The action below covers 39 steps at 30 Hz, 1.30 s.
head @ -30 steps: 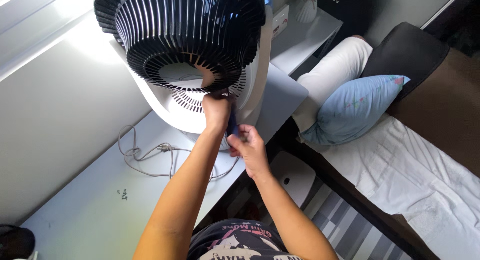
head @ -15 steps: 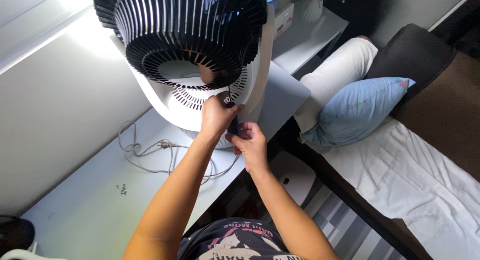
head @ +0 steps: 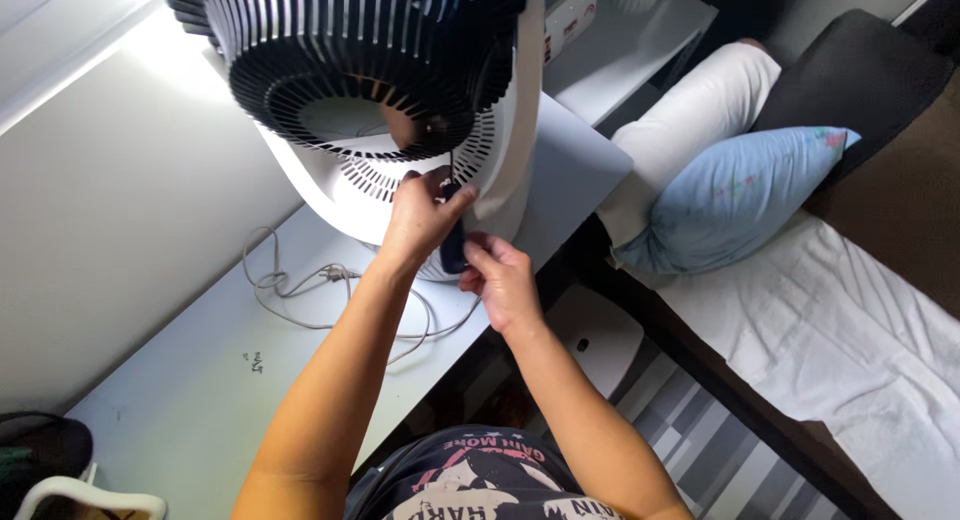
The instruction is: The person uses a screwdriver to remove screws from the front grille of a white air cooler fan. After removing the screws, the person detaches the front grille, exposing the internal fan blades.
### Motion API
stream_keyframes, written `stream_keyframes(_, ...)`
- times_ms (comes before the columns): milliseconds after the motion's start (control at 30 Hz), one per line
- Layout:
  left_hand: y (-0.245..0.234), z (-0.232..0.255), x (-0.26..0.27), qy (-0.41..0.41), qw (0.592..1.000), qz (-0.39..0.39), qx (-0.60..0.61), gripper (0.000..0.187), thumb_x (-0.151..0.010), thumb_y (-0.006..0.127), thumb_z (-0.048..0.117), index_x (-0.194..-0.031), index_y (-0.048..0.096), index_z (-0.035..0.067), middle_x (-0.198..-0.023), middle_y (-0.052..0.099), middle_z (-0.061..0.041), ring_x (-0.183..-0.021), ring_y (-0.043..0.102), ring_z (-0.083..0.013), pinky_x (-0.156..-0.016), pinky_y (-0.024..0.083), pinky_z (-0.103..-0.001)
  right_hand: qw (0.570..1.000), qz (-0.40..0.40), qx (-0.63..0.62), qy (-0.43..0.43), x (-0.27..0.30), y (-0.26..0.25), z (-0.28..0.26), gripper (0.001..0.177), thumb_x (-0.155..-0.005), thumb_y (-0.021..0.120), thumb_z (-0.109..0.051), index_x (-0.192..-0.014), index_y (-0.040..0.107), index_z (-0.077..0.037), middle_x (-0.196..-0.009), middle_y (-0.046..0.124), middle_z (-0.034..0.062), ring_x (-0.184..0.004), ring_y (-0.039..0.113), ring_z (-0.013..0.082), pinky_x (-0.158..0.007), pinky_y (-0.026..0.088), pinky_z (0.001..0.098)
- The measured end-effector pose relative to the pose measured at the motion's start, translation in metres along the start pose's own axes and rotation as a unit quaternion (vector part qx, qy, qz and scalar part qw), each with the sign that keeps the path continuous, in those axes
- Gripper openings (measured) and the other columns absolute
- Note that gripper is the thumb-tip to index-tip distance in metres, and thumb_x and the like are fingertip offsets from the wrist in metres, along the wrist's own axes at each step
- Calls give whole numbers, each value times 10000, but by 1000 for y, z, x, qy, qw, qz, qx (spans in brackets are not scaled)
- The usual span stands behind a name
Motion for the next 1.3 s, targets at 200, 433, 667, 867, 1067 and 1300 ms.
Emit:
stream_keyframes(200, 13, -13, -8, -82, 955, -31, 283, 521, -807, 766, 84, -1272, 630, -104, -1061, 751, -225, -900, 697, -233, -789, 562, -317, 996, 3, 87, 15, 9, 17, -20, 290, -946, 709, -198, -1161, 681, -5, -871, 679, 20, -696, 646, 108, -557, 536, 290)
stream_keyframes(433, 15, -8, -5, -46, 986, -34, 158, 498, -908, 684, 177, -1331, 611, -76, -1020, 748, -187, -900, 721, -222, -808, 553, -301, 998, -34, 38, 29, 4, 3, -29, 306, -923, 719, -207, -1166, 696, -21, -903, 730, 40, -722, 688, 141, -604, 570, 257)
stream_keyframes(667, 8, 3, -3, -37, 989, -27, 143, 523, -813, 747, 118, -1284, 638, -83, -988, 745, -175, -837, 681, -227, -753, 554, -329, 991, -7, 123, -48, 8, 12, -27, 307, -926, 769, -208, -1134, 663, -8, -916, 678, 13, -770, 648, 81, -547, 536, 268)
stream_keyframes(867, 21, -31, -11, -121, 942, -48, 308, 530, -848, 637, 111, -1350, 598, -57, -994, 768, -156, -840, 710, -194, -746, 575, -297, 993, -64, -12, 97, 11, 23, -37, 369, -844, 718, -273, -1143, 650, -68, -898, 717, 26, -760, 734, 175, -572, 571, 262)
stream_keyframes(1067, 2, 8, 1, -70, 996, -61, 13, 489, -855, 800, 179, -1249, 678, -85, -985, 724, -232, -820, 668, -244, -713, 536, -322, 990, 8, 118, -75, 6, 17, -24, 403, -881, 835, -177, -1169, 625, 12, -929, 660, 20, -779, 623, 108, -564, 476, 246)
stream_keyframes(1300, 4, -21, -5, -188, 892, -67, 407, 480, -858, 621, 10, -1322, 537, -78, -1003, 726, -215, -822, 709, -252, -690, 608, -340, 997, -30, -11, 70, 11, 17, -32, 402, -931, 642, -302, -1270, 617, -89, -977, 702, 27, -811, 675, 166, -619, 572, 334)
Point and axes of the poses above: each hand's wrist, its own x-axis away from the middle knuckle, its own y-axis out of the palm, z = x × y, the point moved 1 cm from there along -x, towards the middle knuckle
